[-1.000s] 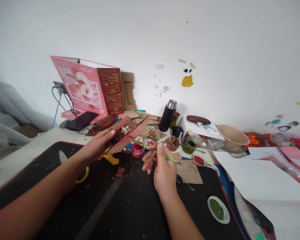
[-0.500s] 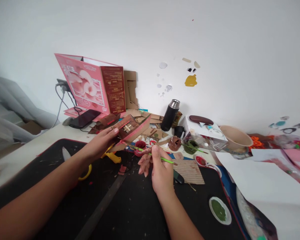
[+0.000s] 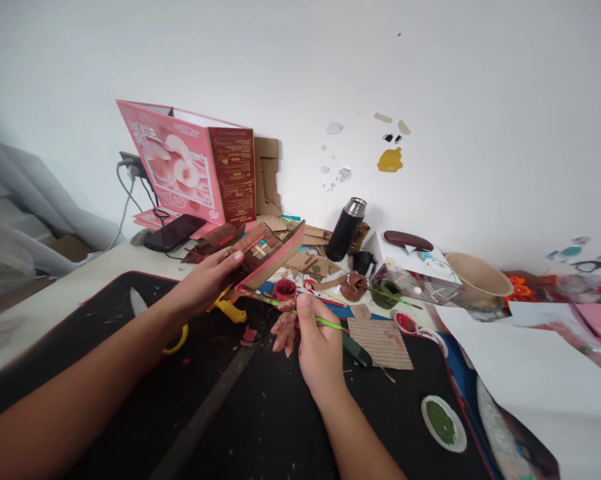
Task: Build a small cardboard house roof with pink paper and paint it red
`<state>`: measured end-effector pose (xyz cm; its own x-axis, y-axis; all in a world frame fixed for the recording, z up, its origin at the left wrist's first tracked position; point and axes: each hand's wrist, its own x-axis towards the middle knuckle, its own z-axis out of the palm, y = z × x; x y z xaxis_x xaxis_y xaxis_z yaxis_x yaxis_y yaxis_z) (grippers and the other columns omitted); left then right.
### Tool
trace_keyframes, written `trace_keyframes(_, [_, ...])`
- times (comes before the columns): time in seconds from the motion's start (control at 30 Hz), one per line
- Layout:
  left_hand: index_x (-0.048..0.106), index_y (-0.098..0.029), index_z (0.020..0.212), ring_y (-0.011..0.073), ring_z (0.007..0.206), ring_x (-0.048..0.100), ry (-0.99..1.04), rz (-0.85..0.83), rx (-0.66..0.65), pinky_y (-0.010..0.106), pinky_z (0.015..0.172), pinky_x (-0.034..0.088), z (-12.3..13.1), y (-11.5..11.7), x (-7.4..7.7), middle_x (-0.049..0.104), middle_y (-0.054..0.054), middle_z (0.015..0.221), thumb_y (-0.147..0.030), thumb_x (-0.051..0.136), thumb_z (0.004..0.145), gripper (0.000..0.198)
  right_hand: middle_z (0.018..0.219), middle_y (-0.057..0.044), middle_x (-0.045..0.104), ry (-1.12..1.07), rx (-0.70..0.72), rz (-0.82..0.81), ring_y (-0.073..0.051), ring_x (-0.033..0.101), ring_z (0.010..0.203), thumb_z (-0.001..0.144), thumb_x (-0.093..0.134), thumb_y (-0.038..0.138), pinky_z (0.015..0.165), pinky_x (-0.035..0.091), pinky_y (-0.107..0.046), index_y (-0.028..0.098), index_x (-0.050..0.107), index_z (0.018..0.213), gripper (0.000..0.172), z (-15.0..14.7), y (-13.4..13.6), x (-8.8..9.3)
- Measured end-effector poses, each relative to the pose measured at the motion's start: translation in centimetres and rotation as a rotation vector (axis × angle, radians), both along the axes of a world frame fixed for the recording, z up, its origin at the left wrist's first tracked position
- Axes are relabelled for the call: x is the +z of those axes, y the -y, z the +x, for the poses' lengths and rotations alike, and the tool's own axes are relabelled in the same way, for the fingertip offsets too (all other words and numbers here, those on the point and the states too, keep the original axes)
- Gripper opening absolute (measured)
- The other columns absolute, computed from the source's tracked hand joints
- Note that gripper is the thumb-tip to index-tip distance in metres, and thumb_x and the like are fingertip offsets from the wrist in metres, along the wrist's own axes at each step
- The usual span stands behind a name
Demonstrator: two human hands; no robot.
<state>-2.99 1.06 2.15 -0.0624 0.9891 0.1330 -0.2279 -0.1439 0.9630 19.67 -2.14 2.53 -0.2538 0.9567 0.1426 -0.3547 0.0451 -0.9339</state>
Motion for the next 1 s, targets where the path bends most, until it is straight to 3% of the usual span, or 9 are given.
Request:
trace_keyframes(0.1, [0.076,-0.02,0.114,0.0325,0.12,0.069,0.003,0.001,-0.006,0.045,0.107,0.049,0.05,0.04,0.09,0.078,0.011,0.122,-0.063,0.08,0.086,0.051,0.063,-0.006,0.074,0.012,0.024,0.001,-0.013,0.064,0.038,0.099,0.068,0.066,0.034,0.039,-0.016,0.016,0.073,0.088,0.051,-0.16,0.14,-0.09])
trace_keyframes(0.23, [0.075,-0.018,0.109,0.0328,0.113,0.071,0.009,-0.045,0.005,0.044,0.098,0.053,0.2,0.25,0.36,0.079,0.011,0.117,-0.065,0.082,0.084,0.054,0.062,-0.006,0.074,0.034,0.04,-0.008,-0.015,0.067,0.04,0.098,0.069,0.067,0.034,0.039,-0.016,0.015,0.073,0.087,0.053,-0.54,0.44,-0.13])
trace_keyframes(0.37, [0.076,-0.018,0.115,0.0334,0.113,0.071,0.027,-0.034,-0.018,0.046,0.1,0.052,0.39,0.38,0.55,0.079,0.012,0.119,-0.064,0.083,0.083,0.056,0.059,-0.005,0.073,0.041,0.06,-0.007,-0.015,0.068,0.039,0.094,0.073,0.068,0.034,0.039,-0.015,0.015,0.073,0.086,0.053,-0.84,0.66,-0.03])
trace_keyframes(0.73, [0.076,-0.019,0.111,0.0335,0.116,0.071,0.005,-0.035,-0.001,0.046,0.102,0.052,0.37,0.3,0.45,0.079,0.011,0.119,-0.065,0.082,0.083,0.054,0.063,-0.003,0.073,0.01,-0.047,0.008,-0.012,0.062,0.038,0.099,0.07,0.063,0.033,0.039,-0.016,0.017,0.073,0.088,0.048,-0.17,-0.05,-0.25])
trace_keyframes(1.0, [0.075,-0.02,0.107,0.0318,0.105,0.073,0.023,-0.079,0.014,0.043,0.092,0.055,0.38,0.21,0.31,0.079,0.01,0.11,-0.067,0.083,0.081,0.054,0.065,-0.004,0.074,0.01,-0.076,-0.01,-0.013,0.062,0.039,0.098,0.07,0.064,0.033,0.039,-0.017,0.017,0.072,0.088,0.048,-0.14,-0.06,-0.29])
